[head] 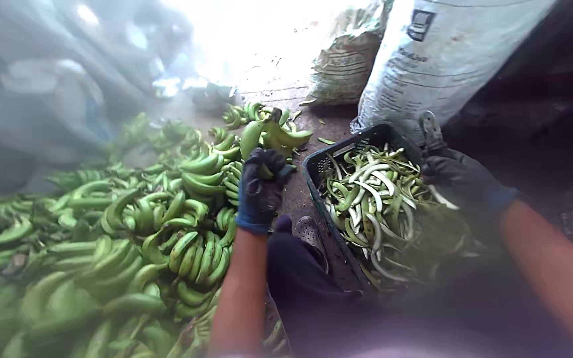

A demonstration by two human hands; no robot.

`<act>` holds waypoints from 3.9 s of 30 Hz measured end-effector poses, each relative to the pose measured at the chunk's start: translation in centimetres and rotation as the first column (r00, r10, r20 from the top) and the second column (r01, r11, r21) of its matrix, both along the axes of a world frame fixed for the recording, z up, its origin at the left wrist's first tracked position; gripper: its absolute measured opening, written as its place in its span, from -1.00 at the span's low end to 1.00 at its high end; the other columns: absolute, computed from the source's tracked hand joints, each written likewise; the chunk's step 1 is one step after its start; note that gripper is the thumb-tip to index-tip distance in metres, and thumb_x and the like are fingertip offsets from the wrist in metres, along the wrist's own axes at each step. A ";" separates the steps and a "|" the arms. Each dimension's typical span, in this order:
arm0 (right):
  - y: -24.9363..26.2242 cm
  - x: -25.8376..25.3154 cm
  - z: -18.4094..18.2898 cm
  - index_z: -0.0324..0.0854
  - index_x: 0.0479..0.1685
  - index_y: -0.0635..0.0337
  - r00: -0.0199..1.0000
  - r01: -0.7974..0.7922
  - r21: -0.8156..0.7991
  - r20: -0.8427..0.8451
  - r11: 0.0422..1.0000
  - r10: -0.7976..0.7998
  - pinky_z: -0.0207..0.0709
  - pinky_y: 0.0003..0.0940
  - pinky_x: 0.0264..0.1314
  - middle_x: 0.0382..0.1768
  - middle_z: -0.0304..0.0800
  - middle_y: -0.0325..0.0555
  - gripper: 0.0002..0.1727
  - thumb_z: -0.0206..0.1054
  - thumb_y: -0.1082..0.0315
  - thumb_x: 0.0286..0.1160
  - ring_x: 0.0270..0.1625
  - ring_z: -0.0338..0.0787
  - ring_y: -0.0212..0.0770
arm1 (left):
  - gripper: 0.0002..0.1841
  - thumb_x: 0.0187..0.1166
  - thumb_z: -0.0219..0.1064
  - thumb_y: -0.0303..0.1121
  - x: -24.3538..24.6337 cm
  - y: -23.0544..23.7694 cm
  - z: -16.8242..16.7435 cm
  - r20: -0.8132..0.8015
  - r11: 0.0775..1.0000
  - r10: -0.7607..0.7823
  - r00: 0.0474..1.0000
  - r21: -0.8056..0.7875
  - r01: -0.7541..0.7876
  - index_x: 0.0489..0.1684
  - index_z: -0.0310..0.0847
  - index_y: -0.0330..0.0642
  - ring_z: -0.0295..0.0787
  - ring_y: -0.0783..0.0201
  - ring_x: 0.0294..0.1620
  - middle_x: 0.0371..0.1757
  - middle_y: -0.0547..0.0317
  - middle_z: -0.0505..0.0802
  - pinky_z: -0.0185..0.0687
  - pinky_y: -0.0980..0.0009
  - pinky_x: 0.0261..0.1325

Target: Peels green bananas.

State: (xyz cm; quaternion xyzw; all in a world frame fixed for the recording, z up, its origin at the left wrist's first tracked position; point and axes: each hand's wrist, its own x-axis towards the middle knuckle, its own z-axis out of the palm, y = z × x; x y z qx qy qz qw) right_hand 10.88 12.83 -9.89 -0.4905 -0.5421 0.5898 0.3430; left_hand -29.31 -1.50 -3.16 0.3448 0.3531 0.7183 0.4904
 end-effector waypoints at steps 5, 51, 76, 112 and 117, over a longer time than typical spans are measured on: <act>-1.3 1.8 0.4 0.45 0.53 0.03 0.987 0.069 -0.022 -0.143 0.997 -0.072 0.77 -0.19 0.20 0.14 0.84 -0.09 -0.51 0.29 0.10 0.69 0.07 0.88 -0.18 | -0.51 0.83 -0.11 0.11 16.7 -0.8 -7.3 0.256 0.901 -0.213 0.943 -0.321 0.291 0.33 0.54 -0.01 0.81 0.13 -0.02 0.03 0.04 0.84 0.79 0.13 0.04; -2.0 -2.4 -3.0 0.49 0.56 0.01 0.964 0.015 0.259 -0.259 0.966 0.054 0.70 -0.49 0.07 0.27 0.76 -0.31 -0.55 0.25 0.31 0.69 0.09 0.76 -0.44 | -0.64 0.51 0.20 -0.38 19.9 13.2 -5.9 0.148 0.986 0.167 0.975 0.001 -0.169 0.27 0.50 -0.21 0.66 0.30 -0.36 -0.30 0.15 0.73 0.70 0.30 -0.22; -7.5 -0.4 3.9 0.43 0.59 0.02 0.994 -0.032 0.173 -0.102 0.984 0.050 0.78 -0.27 -0.31 -0.12 0.88 -0.11 -0.48 0.33 0.31 0.65 -0.38 0.83 -0.21 | -0.36 0.52 0.50 -0.14 18.3 4.5 -4.0 -0.591 0.993 0.004 0.806 -0.095 -0.075 0.60 0.38 0.04 0.81 0.26 0.09 0.23 0.15 0.80 0.82 0.17 0.09; -1.6 3.3 2.1 0.40 0.70 -0.24 0.775 -0.279 0.526 0.617 0.803 -0.136 0.59 0.27 0.21 0.14 0.77 0.14 -0.41 0.29 0.07 0.66 0.17 0.78 0.17 | -0.60 0.81 -0.06 0.03 20.5 2.1 -3.1 -0.184 0.824 -0.549 0.816 -0.286 0.490 0.44 0.48 0.17 0.75 0.47 -0.29 -0.11 0.35 0.79 0.77 0.46 -0.32; -4.1 3.3 3.2 0.33 0.76 -0.17 0.845 -0.329 0.492 0.534 0.806 0.019 0.62 0.10 0.30 0.28 0.73 0.03 -0.35 0.27 0.03 0.66 0.24 0.76 -0.05 | -0.44 0.82 -0.03 -0.01 19.8 5.0 -3.9 -0.406 0.894 -0.318 0.857 -0.429 0.129 0.72 0.29 -0.05 0.80 0.32 -0.07 0.11 0.10 0.81 0.80 0.26 0.01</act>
